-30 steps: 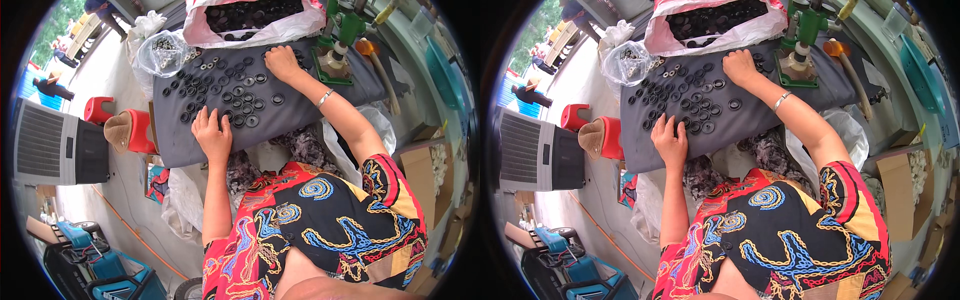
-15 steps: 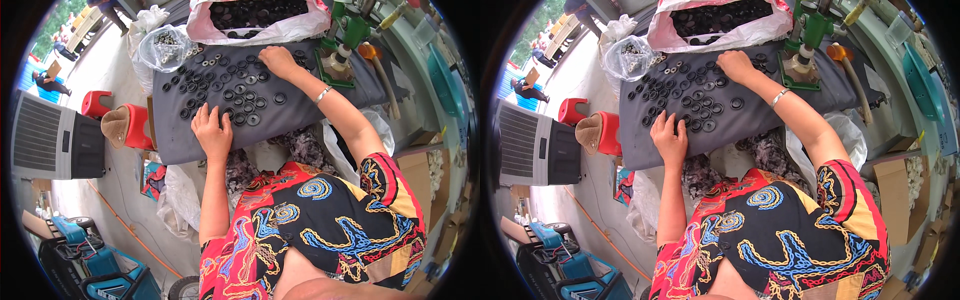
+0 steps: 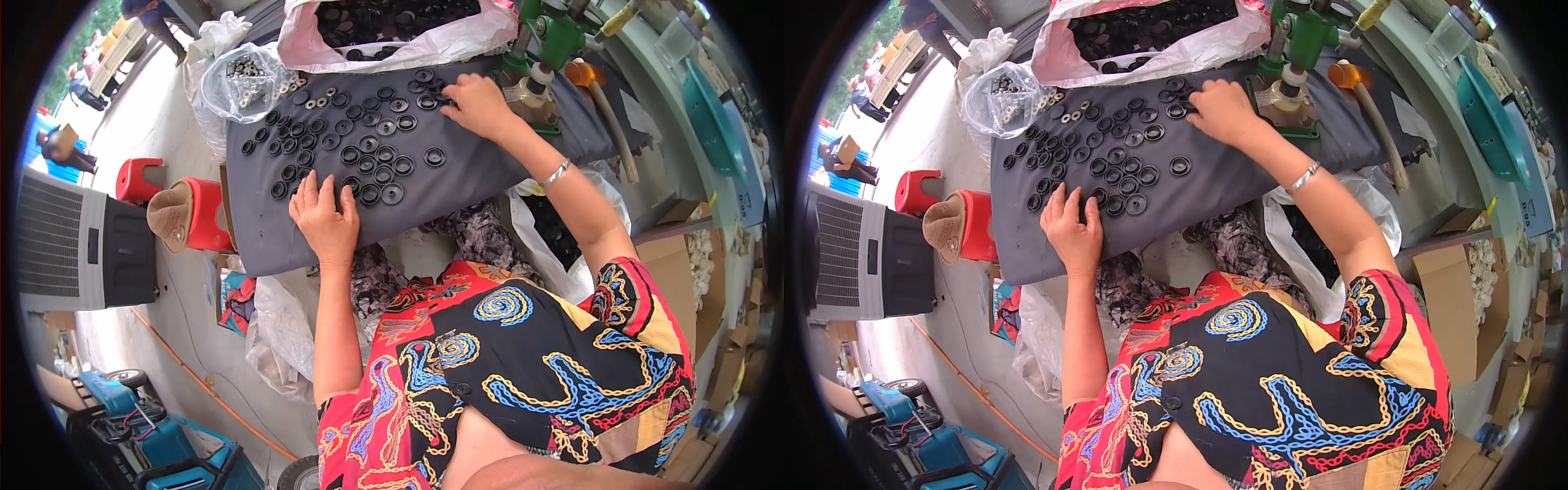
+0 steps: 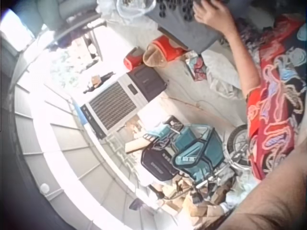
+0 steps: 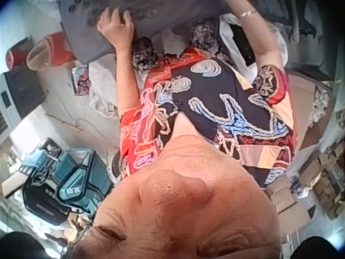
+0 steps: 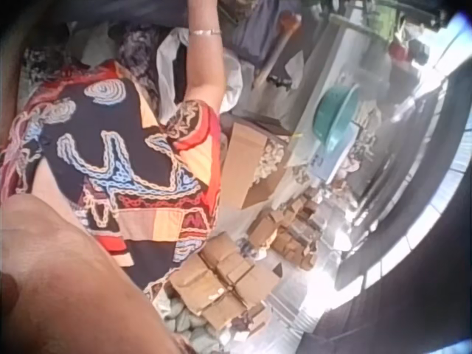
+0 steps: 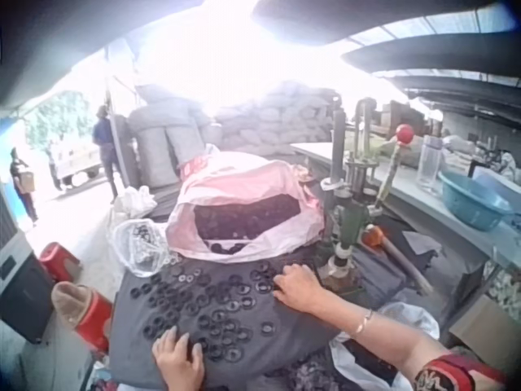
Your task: The person assembles small metal hardware components on a gray work surface. They pick up black circular washers and silver metal pieces, placing them together and using a hammer to secure them. The person works methodically, handling the items one at a time and arranging the finished units on the table.
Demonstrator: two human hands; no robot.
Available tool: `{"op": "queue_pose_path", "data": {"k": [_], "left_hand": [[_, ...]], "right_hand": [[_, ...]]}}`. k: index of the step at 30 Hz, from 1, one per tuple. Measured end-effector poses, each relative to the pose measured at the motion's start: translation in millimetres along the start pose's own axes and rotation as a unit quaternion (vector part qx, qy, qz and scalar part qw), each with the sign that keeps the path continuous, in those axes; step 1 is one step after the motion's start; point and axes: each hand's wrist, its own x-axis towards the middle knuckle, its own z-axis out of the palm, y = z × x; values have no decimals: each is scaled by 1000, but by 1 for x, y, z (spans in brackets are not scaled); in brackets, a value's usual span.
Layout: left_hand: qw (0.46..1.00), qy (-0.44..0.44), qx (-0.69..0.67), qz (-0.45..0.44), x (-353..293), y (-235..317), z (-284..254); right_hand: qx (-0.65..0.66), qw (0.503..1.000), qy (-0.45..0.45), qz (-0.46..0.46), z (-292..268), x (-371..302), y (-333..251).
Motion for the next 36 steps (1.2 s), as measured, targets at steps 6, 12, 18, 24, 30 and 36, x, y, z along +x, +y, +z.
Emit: {"op": "queue_pose_path", "data": {"k": [6,12,18,24,30,36], "left_hand": [[1000,0,-2,3,1,1,1],[1000,0,-4,3,1,0,4],[1000,6,-24,0,1,2,-3],[998,-7,-56,-3,0,7,2],[999,6,-30,-15,-4,4,0],[1000,0,-26,4,5,7,2]], "right_hand": [[53,995,64,-51,27,-23,0],[87,988,130,-5,28,-30,8],[12,994,96,-42,25,-29,1],[-27,987,143,-64,29,-33,13],[171,977,121,-25,21,-30,-15],[155,985,49,54,33,-39,-24]]}}
